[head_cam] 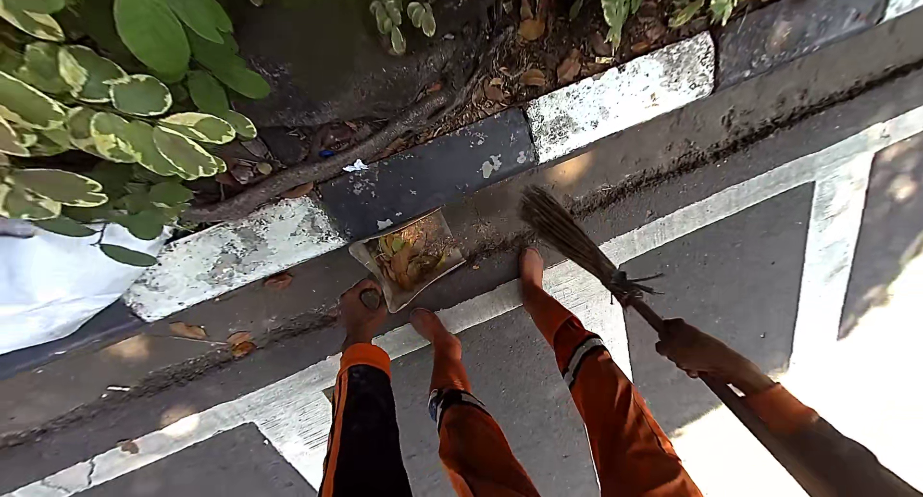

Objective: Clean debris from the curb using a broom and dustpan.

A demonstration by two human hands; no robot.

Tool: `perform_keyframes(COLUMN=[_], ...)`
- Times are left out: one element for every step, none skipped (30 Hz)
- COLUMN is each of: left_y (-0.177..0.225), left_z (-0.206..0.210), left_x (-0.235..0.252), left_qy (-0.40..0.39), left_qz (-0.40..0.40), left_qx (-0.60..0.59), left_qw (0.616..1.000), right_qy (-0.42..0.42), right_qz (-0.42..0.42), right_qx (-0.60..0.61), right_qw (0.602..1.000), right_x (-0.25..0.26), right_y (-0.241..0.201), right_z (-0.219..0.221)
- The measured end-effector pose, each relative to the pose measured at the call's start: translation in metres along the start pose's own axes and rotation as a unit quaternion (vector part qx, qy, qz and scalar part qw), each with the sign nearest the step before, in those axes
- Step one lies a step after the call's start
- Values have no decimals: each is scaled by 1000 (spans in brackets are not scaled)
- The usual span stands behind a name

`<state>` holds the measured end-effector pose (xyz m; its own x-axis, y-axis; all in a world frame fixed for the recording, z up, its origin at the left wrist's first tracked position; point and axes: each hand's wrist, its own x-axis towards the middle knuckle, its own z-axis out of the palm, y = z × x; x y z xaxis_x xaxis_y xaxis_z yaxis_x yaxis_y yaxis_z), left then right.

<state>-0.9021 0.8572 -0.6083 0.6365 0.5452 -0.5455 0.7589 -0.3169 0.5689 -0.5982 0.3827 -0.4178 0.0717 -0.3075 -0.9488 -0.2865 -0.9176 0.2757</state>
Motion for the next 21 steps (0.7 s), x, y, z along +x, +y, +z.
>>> perform_keyframes(left_y=[2, 3, 2, 0, -3, -12, -24, -39, -56, -71, -85, -97, -108, -119, -131, -140, -146, -152, -155, -157, -157], left_z=[0, 0, 1, 0, -2, -4, -8, -10, -12, -17, -24, -34, -46, -56, -64, -73, -82, -89, -96, -101, -105], left_x=[0, 0, 0, -1, -2, -5, -11, -19, -27, -34, -43, -49, -55, -61, -65, -69, -71, -71, -72, -71, -70], left_qy=[-2, -3, -1, 2, 5, 12, 19, 24, 20, 13, 13, 14, 20, 24, 25, 19, 13, 13, 16, 21, 20], left_qz=[-6, -9, -9, -13, -18, -15, -1, 18, 35, 44, 52, 54, 56, 57, 54, 46, 38, 35, 36, 38, 36], left_qx=[3, 4, -1, -9, -21, -36, -54, -75, -97, -116, -129, -138, -136, -127, -114, -98, -80, -64, -52, -46, -38], left_qw=[1000, 1000, 1000, 1000, 1000, 999, 998, 997, 994, 992, 990, 989, 989, 990, 992, 994, 996, 997, 998, 998, 998], right_qy=[60, 108, 134, 134, 117, 89, 56, 19, -13, -33, -48, -80, -125, -152, -153, -134, -99, -52, 4, 49, 65], right_qz=[4, -1, -18, -41, -67, -95, -119, -129, -135, -138, -134, -121, -101, -81, -66, -52, -40, -25, -12, 3, 4], right_qx=[-50, -85, -105, -126, -153, -170, -184, -203, -216, -208, -179, -133, -68, -6, 35, 62, 74, 69, 48, 28, 19], right_qw=[997, 991, 985, 982, 979, 977, 974, 971, 967, 968, 973, 981, 985, 985, 985, 988, 992, 996, 999, 998, 998], right_x=[12, 30, 50, 70, 85, 91, 84, 69, 50, 30, 12, -6, -26, -45, -60, -71, -74, -70, -60, -46, -28], right_y=[-10, -26, -48, -73, -101, -127, -146, -158, -164, -159, -146, -129, -107, -82, -57, -35, -17, -7, -6, -15, -29], right_z=[0, 7, 22, 44, 76, 115, 158, 195, 219, 235, 242, 239, 233, 226, 220, 215, 213, 215, 221, 233, 251])
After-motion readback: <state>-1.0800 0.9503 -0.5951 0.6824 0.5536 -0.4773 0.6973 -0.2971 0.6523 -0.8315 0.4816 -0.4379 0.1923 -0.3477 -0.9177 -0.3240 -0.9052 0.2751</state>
